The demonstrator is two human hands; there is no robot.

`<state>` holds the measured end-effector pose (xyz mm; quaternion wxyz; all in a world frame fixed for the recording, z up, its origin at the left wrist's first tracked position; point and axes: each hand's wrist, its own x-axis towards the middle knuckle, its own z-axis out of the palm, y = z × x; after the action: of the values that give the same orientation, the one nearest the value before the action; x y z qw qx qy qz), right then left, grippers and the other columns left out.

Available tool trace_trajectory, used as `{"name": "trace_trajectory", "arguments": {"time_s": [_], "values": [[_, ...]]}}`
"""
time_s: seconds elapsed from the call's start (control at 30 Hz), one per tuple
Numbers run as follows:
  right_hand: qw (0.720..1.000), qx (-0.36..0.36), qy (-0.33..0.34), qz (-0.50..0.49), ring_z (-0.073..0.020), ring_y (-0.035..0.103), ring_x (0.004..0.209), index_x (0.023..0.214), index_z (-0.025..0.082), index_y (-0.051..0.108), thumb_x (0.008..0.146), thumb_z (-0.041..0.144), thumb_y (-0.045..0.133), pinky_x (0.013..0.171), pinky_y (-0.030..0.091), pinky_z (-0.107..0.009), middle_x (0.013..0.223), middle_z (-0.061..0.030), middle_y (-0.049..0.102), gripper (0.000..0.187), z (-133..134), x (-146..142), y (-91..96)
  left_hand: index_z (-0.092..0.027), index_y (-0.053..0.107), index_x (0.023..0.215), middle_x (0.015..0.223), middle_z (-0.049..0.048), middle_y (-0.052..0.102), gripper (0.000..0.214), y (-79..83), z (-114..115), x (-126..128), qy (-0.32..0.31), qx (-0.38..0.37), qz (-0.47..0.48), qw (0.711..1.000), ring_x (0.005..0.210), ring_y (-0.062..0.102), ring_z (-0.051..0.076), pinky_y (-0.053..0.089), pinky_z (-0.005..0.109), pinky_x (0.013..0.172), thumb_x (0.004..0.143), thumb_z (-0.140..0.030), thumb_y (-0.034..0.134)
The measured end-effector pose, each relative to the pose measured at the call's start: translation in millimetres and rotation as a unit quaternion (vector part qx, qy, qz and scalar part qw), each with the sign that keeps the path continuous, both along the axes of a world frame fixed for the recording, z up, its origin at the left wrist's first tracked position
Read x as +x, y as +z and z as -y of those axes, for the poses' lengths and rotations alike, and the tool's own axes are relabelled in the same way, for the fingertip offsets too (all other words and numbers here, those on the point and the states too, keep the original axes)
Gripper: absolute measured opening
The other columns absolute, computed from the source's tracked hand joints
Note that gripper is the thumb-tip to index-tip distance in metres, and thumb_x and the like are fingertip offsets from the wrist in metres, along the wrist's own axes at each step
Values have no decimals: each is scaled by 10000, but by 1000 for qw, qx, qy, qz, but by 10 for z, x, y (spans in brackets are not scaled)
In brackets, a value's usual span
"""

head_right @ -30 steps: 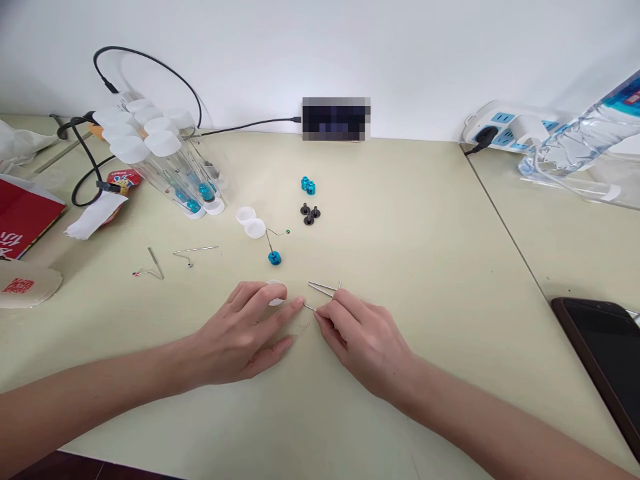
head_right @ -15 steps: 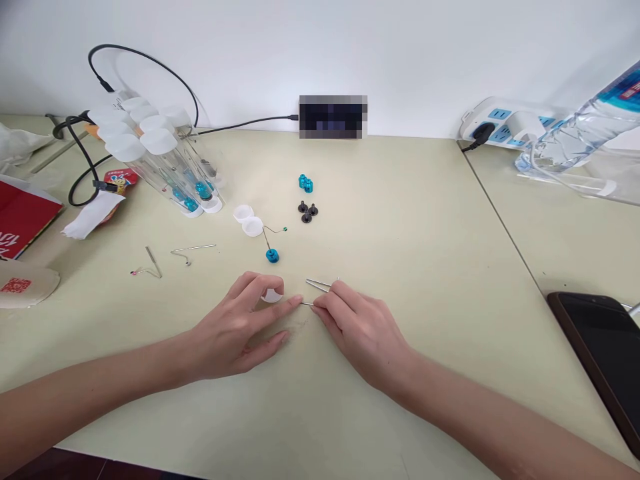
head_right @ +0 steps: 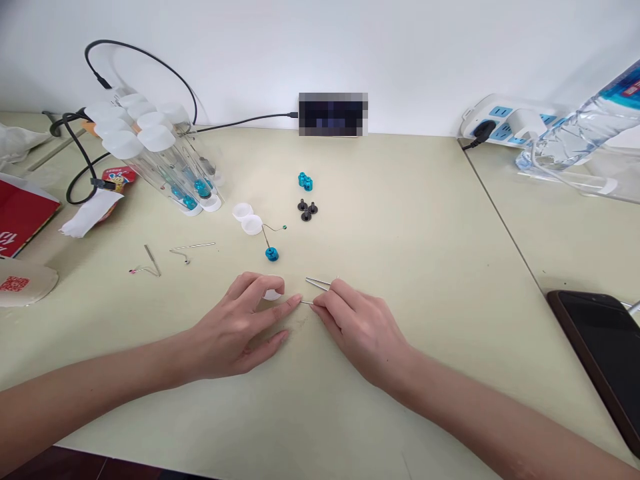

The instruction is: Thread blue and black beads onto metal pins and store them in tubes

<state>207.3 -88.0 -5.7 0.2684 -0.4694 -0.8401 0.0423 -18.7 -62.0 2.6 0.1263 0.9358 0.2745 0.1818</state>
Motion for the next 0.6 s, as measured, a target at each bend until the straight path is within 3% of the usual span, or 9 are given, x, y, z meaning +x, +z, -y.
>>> {"name": "trace_trajectory", "arguments": {"time_s": [0.2,0.37,0.5,0.6], "values": [[999,-30,0,23,-84,399,502,813,188,529,936,161,427,434,265,-226,676,23,505,162,-7,-9,9,-171,521,1234,1132,147,464,390,5,0,-10,2,-11,9,1000,1022,416,267,446,430,833,850,-236,521],[998,-64,-4,16,-89,380,492,817,203,473,945,171,395,442,263,-225,681,25,498,153,-10,-2,20,-220,535,1228,1112,118,448,385,42,-14,-17,19,-65,53,996,994,408,235,452,410,842,843,-216,535],[994,-110,-14,-11,-94,401,493,820,217,447,938,166,410,459,302,-216,664,32,515,133,-12,2,62,-241,555,1184,1056,86,458,353,76,-31,-30,40,-84,160,983,916,442,192,464,364,798,838,-172,531],[989,-145,-18,-34,-98,387,476,833,228,429,942,169,400,457,311,-213,618,47,489,127,-13,9,98,-230,557,1114,968,66,479,282,68,-130,-88,106,-72,274,953,878,475,182,463,344,751,842,-165,522]]}}
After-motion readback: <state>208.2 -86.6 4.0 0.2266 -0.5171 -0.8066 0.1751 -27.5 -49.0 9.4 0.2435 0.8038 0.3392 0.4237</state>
